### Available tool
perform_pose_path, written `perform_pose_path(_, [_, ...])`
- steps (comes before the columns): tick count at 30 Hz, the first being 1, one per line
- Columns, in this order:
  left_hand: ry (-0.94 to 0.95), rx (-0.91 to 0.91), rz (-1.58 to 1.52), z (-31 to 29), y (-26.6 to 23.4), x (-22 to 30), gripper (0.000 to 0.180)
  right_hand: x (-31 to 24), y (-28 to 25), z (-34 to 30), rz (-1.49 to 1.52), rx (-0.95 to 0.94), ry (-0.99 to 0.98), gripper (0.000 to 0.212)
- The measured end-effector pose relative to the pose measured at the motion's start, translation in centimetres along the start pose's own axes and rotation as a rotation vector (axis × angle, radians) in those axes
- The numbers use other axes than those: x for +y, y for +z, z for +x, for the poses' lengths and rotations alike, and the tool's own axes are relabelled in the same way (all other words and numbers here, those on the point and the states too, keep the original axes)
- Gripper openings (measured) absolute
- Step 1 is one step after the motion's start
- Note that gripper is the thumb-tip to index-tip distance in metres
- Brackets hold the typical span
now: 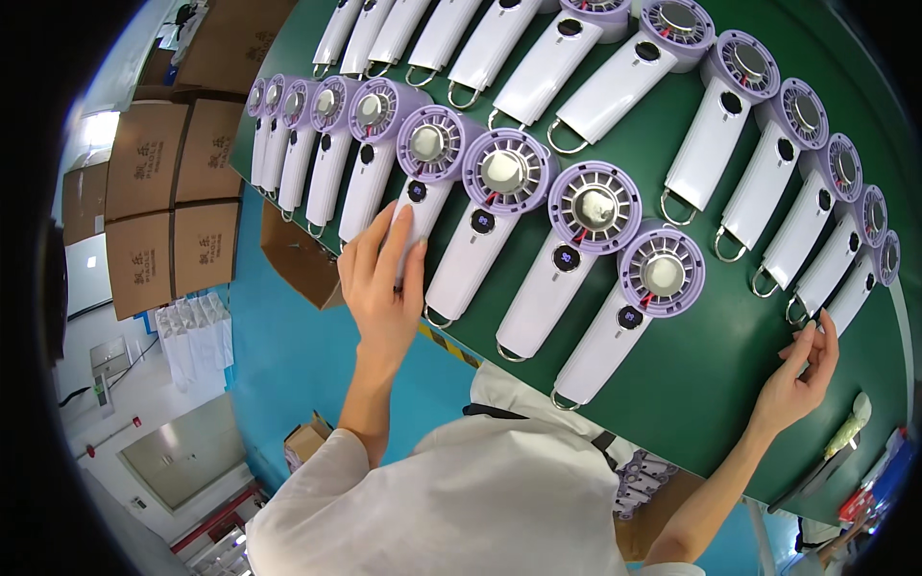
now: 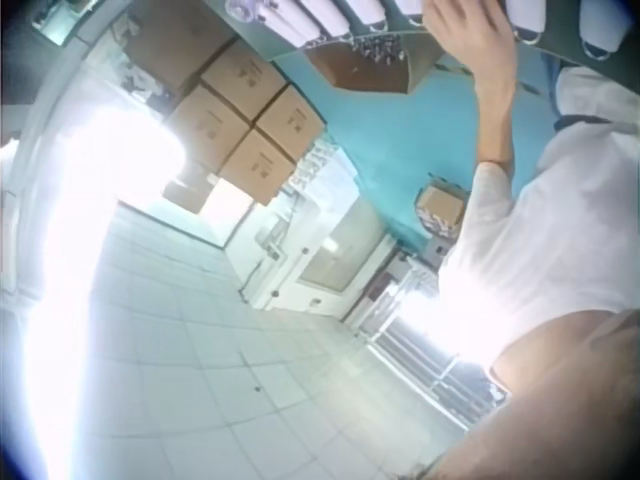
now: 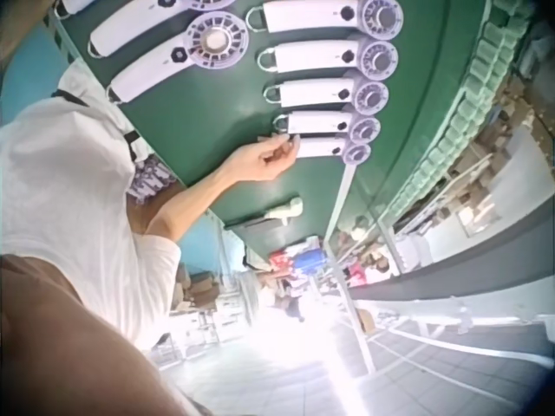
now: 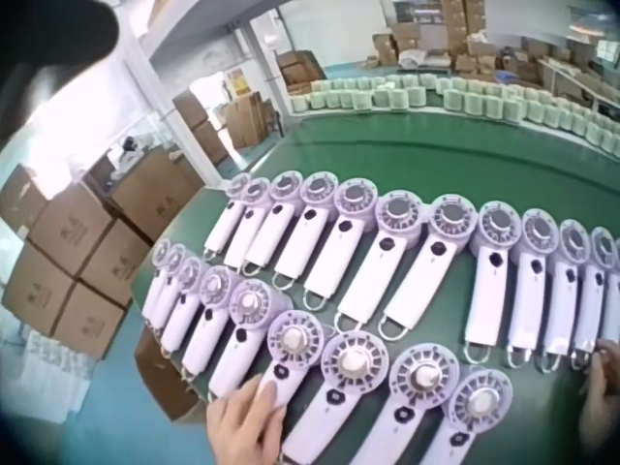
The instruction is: Assemble handheld fans by installing the front grill components on an assembly line.
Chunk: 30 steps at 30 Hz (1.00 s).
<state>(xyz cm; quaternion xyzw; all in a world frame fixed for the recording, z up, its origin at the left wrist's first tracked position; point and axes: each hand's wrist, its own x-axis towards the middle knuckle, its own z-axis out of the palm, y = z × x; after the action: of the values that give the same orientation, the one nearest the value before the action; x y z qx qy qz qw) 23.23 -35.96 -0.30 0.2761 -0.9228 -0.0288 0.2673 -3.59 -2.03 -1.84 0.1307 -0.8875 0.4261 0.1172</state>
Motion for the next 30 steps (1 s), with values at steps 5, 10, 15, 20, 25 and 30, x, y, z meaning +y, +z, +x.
perform_pose_path(5, [0.025,0.011,0.012,0.2,0.3,-0.1,0.039,0.1,-0.1,0.1,0.01,0.0,0.0,0.028])
perform_pose_path(10, [0.01,-0.012,0.007,0.3,0.0,0.1,0.037,-0.4,0.2,0.0,0.034,0.008,0.015,0.026])
perform_pose_path(15, [0.021,-0.034,-0.003,1.1,-0.9,0.5,0.035,-0.5,0.1,0.0,0.023,0.013,0.02,0.025])
perform_pose_path(20, [0.097,-0.115,-0.22,0.0,-1.1,2.8,0.048,-0.6,0.1,-0.1,0.037,0.013,0.021,0.025])
perform_pose_path(25, [0.11,-0.134,-0.122,-0.4,-0.1,3.8,0.049,-0.5,0.3,0.0,0.059,0.007,0.027,0.026])
perform_pose_path(30, [0.116,-0.142,-0.099,-0.5,0.0,3.9,0.048,-0.4,0.0,0.1,0.075,0.002,0.017,0.025])
